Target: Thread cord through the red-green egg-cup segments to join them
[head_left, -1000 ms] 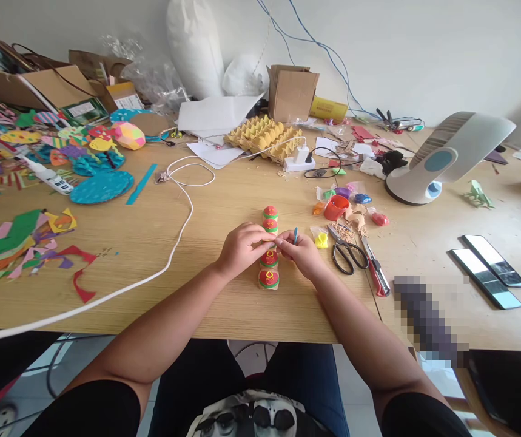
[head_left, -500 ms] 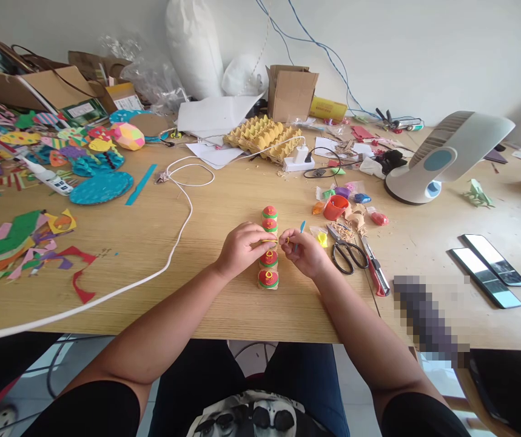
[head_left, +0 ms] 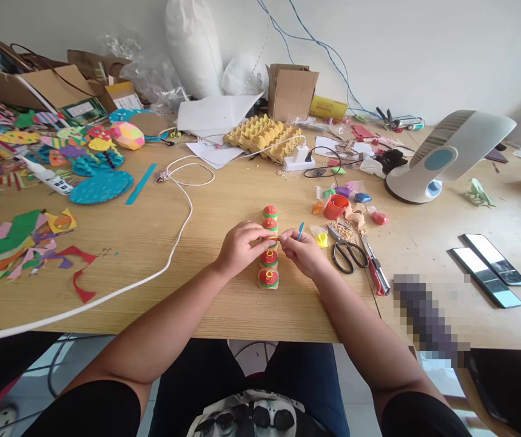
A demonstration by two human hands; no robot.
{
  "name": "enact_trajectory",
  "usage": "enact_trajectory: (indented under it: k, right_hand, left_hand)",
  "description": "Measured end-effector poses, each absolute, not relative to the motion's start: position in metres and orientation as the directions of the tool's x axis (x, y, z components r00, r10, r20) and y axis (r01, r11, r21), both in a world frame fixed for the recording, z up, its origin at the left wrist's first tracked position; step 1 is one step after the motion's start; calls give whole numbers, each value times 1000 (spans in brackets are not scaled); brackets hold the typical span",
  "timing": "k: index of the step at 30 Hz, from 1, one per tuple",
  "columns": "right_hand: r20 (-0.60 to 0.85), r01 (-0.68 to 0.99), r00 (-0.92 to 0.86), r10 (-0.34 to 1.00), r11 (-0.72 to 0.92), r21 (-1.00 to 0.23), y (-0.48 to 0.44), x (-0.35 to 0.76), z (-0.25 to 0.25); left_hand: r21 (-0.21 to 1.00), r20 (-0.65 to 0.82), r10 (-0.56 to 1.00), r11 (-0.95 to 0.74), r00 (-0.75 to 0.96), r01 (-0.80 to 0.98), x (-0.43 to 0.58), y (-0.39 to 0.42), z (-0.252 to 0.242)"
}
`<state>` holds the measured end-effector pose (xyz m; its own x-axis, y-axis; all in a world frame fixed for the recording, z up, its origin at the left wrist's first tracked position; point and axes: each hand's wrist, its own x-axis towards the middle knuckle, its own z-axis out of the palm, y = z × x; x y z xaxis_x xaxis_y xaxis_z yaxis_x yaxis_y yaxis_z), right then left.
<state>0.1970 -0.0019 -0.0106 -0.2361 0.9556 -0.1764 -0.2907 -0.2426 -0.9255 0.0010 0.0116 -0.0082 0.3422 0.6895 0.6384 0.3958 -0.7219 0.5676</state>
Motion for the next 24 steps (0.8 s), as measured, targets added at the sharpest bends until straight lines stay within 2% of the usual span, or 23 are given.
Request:
enact_trajectory:
  k: [6, 12, 24]
  right_hand:
    - [-179, -296, -253, 951, -252, -921, -2, 197, -10]
    - [-153, -275, -312, 938, -243, -930, -4, 196, -10]
    - [-142, -215, -224, 964, -191, -958, -2, 196, -15]
  left_hand:
    - [586, 636, 701, -711, 322, 389, 1, 11, -7]
    - [549, 648, 681, -729, 342, 409, 1, 11, -7]
    - [536, 650, 674, -734, 350, 416, 1, 13, -11]
